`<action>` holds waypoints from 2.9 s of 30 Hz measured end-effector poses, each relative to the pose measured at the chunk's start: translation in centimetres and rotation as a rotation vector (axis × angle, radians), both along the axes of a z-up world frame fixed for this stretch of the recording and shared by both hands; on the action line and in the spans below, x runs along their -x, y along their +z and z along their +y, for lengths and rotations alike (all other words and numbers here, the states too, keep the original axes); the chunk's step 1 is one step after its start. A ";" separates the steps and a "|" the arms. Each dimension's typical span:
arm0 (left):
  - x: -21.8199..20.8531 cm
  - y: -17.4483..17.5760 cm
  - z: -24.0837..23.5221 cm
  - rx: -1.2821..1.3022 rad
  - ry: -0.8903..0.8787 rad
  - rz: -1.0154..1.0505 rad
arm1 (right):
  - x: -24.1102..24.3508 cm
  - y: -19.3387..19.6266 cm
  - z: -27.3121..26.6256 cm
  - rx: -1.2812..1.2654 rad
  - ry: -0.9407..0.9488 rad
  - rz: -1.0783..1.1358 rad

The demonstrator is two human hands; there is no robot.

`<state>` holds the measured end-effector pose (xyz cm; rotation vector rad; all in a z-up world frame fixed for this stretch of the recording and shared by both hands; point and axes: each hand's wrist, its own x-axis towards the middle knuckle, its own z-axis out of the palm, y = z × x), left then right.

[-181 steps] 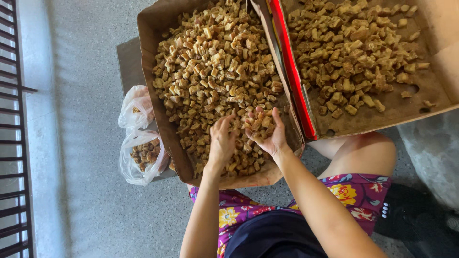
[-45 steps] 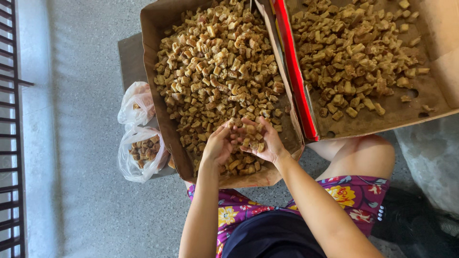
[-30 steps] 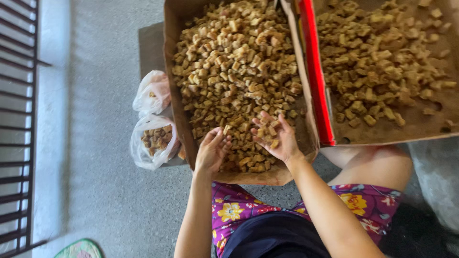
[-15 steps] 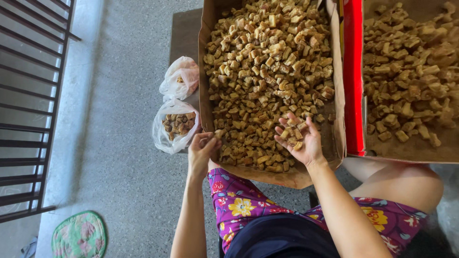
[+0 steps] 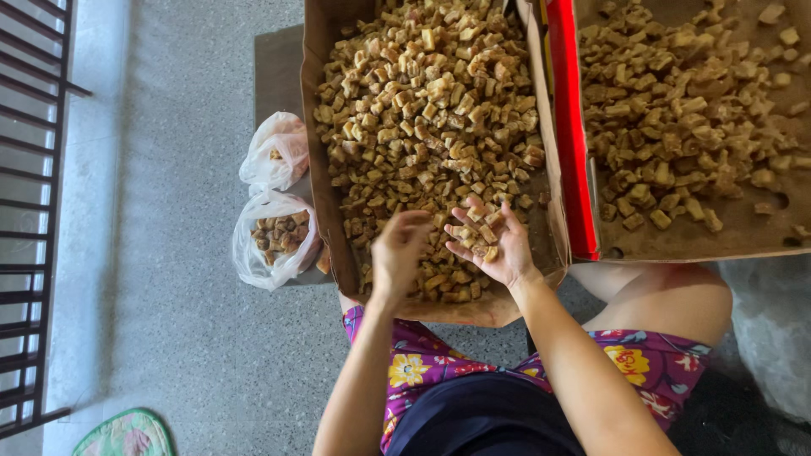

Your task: The person sits on the floor and sorts small, brown, cubed food items from a large cardboard box into a smaller box. They use both hands to scoop and transfer the items, occasionally picking up individual pieces to inspect them before placing them into the smaller container.

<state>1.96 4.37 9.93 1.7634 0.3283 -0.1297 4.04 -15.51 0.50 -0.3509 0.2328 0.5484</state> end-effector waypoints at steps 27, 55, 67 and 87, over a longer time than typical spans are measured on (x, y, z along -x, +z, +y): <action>-4.7 -4.5 4.6 -0.548 -0.298 0.014 | -1.0 -2.8 -2.2 -0.048 -0.415 0.162; -2.1 -9.7 0.2 -0.660 -0.448 0.083 | -0.6 -3.6 -1.6 -0.141 -0.303 -0.060; -5.0 0.7 -7.3 -0.038 -0.669 -0.035 | -0.5 -1.9 -1.4 0.037 -0.187 0.044; 1.7 -4.7 -2.8 -0.574 -0.360 -0.064 | -0.8 0.0 -1.5 -0.160 -0.211 0.044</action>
